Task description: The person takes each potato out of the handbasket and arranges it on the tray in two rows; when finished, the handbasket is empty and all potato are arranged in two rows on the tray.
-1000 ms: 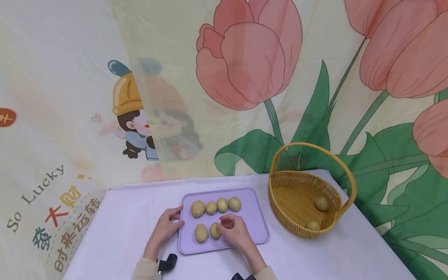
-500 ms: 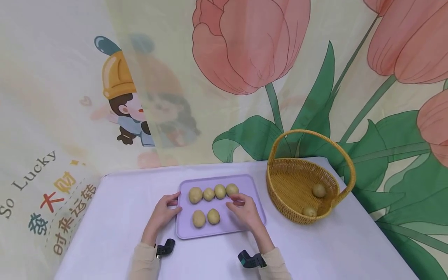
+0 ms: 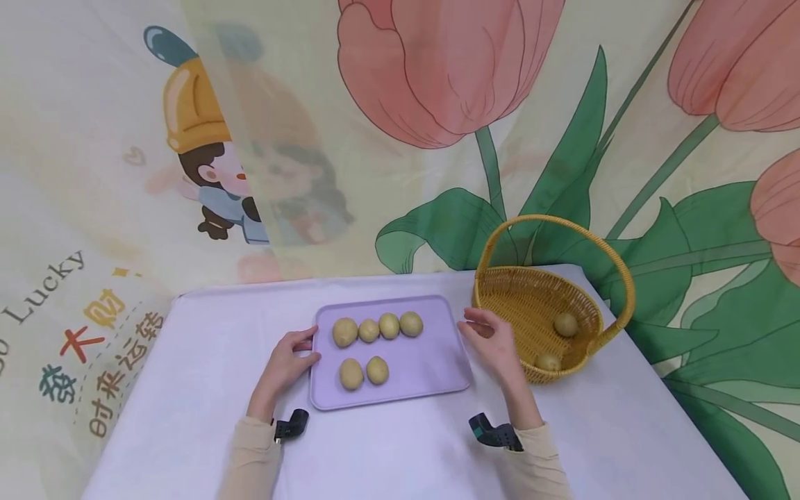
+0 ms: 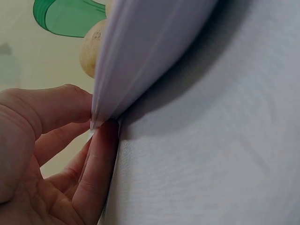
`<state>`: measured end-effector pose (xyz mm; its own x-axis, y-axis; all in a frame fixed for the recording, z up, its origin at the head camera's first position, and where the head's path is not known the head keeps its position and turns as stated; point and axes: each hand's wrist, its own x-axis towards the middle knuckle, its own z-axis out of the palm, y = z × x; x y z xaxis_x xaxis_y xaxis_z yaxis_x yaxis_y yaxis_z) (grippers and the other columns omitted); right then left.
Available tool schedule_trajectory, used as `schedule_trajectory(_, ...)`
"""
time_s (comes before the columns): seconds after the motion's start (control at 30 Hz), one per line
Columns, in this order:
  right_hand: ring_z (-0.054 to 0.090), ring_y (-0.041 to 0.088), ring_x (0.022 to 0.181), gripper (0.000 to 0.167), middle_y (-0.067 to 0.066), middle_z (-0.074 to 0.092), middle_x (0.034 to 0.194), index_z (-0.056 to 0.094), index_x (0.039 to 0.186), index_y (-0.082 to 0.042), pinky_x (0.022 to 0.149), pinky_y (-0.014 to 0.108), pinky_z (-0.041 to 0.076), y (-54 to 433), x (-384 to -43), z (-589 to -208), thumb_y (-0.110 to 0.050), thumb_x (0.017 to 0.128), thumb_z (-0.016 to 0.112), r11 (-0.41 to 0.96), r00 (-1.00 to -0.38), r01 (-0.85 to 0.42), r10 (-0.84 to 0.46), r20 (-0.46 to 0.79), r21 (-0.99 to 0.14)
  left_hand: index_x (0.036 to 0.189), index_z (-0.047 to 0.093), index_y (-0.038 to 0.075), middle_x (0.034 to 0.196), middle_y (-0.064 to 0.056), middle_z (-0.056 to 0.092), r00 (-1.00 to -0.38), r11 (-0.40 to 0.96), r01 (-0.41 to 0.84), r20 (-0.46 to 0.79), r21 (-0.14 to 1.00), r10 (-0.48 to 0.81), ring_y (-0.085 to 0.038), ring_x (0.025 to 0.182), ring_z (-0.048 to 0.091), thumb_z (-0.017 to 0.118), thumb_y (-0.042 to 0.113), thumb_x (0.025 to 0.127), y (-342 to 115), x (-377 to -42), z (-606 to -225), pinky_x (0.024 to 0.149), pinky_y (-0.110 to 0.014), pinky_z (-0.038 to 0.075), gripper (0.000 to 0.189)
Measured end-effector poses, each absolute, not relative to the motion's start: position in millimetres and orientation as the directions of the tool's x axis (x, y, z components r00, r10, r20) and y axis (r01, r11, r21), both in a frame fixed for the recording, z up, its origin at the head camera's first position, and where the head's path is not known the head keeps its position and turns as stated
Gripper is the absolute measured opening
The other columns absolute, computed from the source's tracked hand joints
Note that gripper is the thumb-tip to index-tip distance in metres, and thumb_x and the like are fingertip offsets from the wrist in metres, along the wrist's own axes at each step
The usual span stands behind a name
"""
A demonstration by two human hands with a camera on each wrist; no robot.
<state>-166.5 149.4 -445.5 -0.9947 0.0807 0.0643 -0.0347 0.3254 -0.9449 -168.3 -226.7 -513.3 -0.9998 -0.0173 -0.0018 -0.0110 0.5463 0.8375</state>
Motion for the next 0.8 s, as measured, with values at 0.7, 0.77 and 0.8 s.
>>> schedule_trajectory(0.7, 0.041, 0.044, 0.132, 0.049, 0.028, 0.047, 0.14, 0.049, 0.138, 0.005, 0.106, 0.055, 0.039, 249.6, -168.3, -453.1, -0.024, 0.099, 0.056, 0.572, -0.972, 0.176, 0.228, -0.051, -0.801, 0.14, 0.051, -0.001, 0.127, -0.024, 0.053, -0.999, 0.533, -0.031, -0.031, 0.845, -0.01, -0.037, 0.114, 0.059, 0.069, -0.001, 0.085, -231.0, -171.1, -515.4, 0.098, -0.042, 0.045, 0.058)
schedule_trajectory(0.77, 0.04, 0.046, 0.133, 0.049, 0.029, 0.046, 0.14, 0.049, 0.138, 0.005, 0.106, 0.057, 0.037, 251.1, -170.3, -453.7, -0.024, 0.099, 0.056, 0.594, -0.97, 0.195, 0.234, -0.065, -0.78, 0.14, 0.052, -0.001, 0.127, -0.024, 0.053, -1.0, 0.529, -0.029, -0.029, 0.848, -0.008, -0.037, 0.114, 0.059, 0.069, -0.001, 0.085, -231.0, -171.8, -516.4, 0.097, -0.04, 0.046, 0.058)
schedule_trajectory(0.8, 0.039, 0.046, 0.132, 0.048, 0.029, 0.046, 0.14, 0.049, 0.138, 0.005, 0.106, 0.057, 0.037, 252.3, -171.3, -453.8, -0.023, 0.099, 0.056, 0.608, -0.97, 0.2, 0.233, -0.068, -0.769, 0.14, 0.051, -0.001, 0.127, -0.024, 0.053, -1.0, 0.526, -0.029, -0.029, 0.85, -0.007, -0.037, 0.114, 0.059, 0.069, -0.001, 0.085, -230.7, -172.1, -516.7, 0.096, -0.038, 0.046, 0.058)
